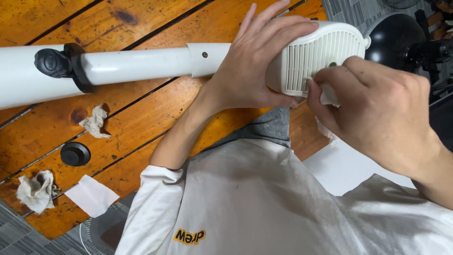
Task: Cleaning the motor housing of an electric fan using a cloth to wipe the vents and surfaces.
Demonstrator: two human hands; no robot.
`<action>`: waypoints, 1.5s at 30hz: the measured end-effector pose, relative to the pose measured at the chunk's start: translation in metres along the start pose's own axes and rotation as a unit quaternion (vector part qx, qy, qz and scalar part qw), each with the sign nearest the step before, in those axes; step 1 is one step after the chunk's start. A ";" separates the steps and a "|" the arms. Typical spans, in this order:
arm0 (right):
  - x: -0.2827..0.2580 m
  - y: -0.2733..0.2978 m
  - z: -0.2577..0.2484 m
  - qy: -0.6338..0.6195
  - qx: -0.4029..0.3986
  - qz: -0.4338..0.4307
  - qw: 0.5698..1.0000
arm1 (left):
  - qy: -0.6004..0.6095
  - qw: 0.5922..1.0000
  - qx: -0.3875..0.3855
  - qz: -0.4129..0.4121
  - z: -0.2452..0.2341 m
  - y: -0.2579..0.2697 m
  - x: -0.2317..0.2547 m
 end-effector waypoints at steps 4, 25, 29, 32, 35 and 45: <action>0.003 -0.001 0.000 0.000 0.013 0.004 1.000 | 0.003 1.000 -0.001 0.001 -0.001 -0.001 0.001; -0.002 0.005 -0.006 0.026 0.001 -0.004 1.000 | 0.013 1.000 -0.001 0.012 -0.003 -0.001 0.002; 0.000 0.001 -0.006 0.052 0.003 -0.009 0.999 | 0.013 1.000 -0.004 0.010 -0.004 -0.002 0.004; 0.001 -0.002 -0.006 0.062 0.001 -0.011 0.998 | 0.013 1.000 -0.002 0.011 -0.003 -0.002 0.003; -0.001 -0.004 -0.004 0.089 -0.007 -0.026 0.996 | 0.007 1.000 -0.002 0.017 -0.003 -0.002 0.002; -0.006 0.001 -0.011 0.031 -0.047 -0.032 0.998 | 0.009 1.000 0.005 0.011 -0.002 -0.001 0.004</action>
Point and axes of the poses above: each hand's wrist, its own y-axis away from the middle knuckle, its own z-axis out of the palm, x = y × z, the point moved 2 cm from there along -y, towards the middle knuckle, and after that the axes turned 8 degrees about y, right-handed, at the moved point
